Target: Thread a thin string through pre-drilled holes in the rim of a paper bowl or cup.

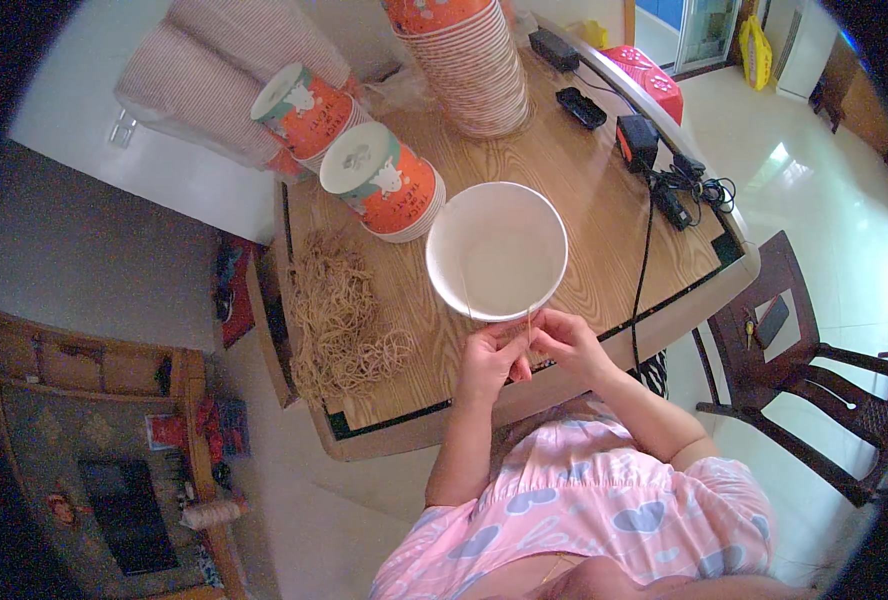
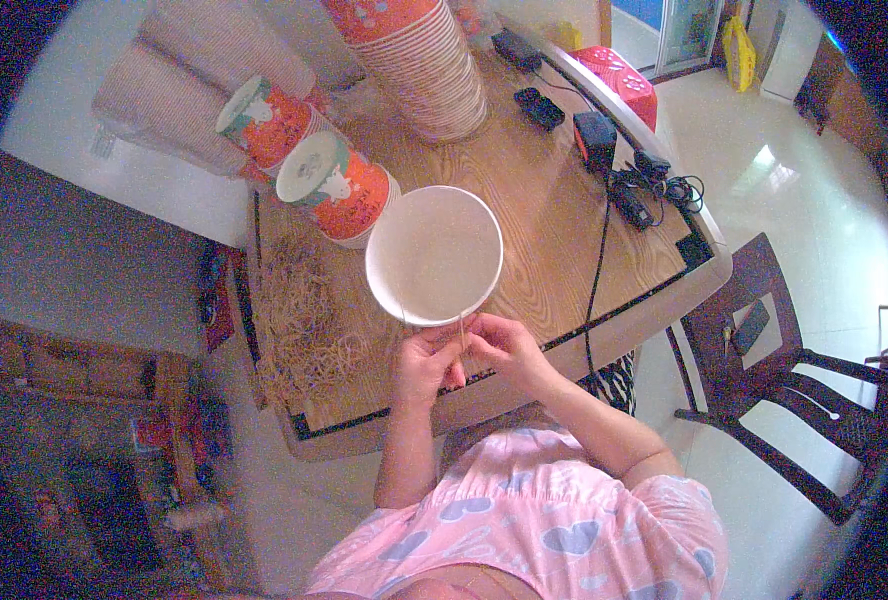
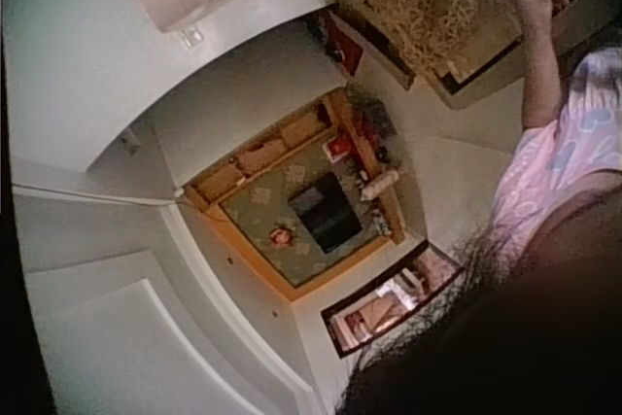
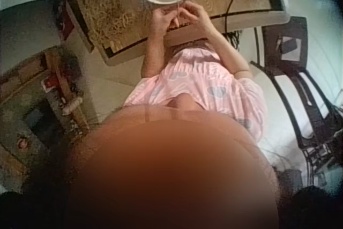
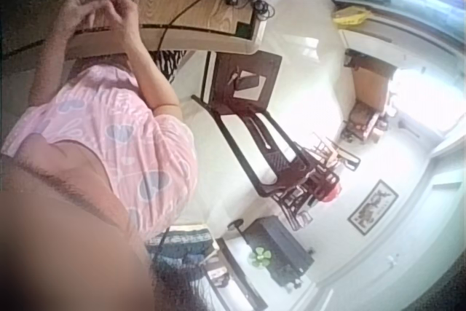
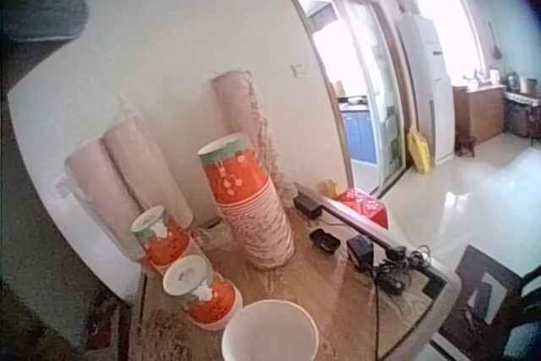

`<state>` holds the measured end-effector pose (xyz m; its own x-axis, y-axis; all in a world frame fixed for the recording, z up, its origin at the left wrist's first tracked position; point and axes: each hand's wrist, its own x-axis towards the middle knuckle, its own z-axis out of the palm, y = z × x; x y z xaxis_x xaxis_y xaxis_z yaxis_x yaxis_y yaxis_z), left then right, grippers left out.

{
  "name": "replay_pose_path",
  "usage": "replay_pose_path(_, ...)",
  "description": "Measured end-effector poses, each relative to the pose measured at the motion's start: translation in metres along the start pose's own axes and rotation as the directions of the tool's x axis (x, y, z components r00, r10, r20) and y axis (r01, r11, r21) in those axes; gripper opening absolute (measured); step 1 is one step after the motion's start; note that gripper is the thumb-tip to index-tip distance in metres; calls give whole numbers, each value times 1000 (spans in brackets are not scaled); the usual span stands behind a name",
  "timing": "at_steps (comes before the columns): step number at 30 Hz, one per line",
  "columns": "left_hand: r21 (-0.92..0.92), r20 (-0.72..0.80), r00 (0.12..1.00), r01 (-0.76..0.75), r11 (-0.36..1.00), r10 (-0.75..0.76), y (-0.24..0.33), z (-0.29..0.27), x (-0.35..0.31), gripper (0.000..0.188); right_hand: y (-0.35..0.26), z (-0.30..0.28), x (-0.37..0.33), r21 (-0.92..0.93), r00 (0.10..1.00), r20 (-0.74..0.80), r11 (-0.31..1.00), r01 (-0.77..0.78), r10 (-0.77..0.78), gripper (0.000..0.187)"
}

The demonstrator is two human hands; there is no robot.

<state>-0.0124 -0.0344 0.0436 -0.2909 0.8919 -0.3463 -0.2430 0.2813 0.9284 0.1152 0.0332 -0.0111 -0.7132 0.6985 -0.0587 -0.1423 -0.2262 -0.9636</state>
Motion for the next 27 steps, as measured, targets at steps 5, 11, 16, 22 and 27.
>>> replay_pose_path(5, 37, -15, 999, -43, 998, 44, -5, 0, 3, 16, 2, 3, -1, -10, 997, -70, 1000, -28, 27, 13)
replay_pose_path(11, 65, -143, 960, -234, 970, 241, 0, 12, -2, 5, -8, 5, -7, -68, 981, -189, 997, 22, -34, 7)
replay_pose_path(16, -51, -33, 954, -298, 953, 297, -3, 10, -5, 5, -13, 6, -9, -28, 981, -186, 998, 53, -57, 7)
replay_pose_path(22, 489, 89, 855, -484, 726, 511, 3, 11, -7, 12, -5, 0, -9, -80, 985, -153, 995, 65, -76, 10)
replay_pose_path(27, 643, 140, 808, -514, 569, 572, 2, 6, -6, 16, -5, 0, -8, -70, 984, -171, 997, 44, -56, 12)
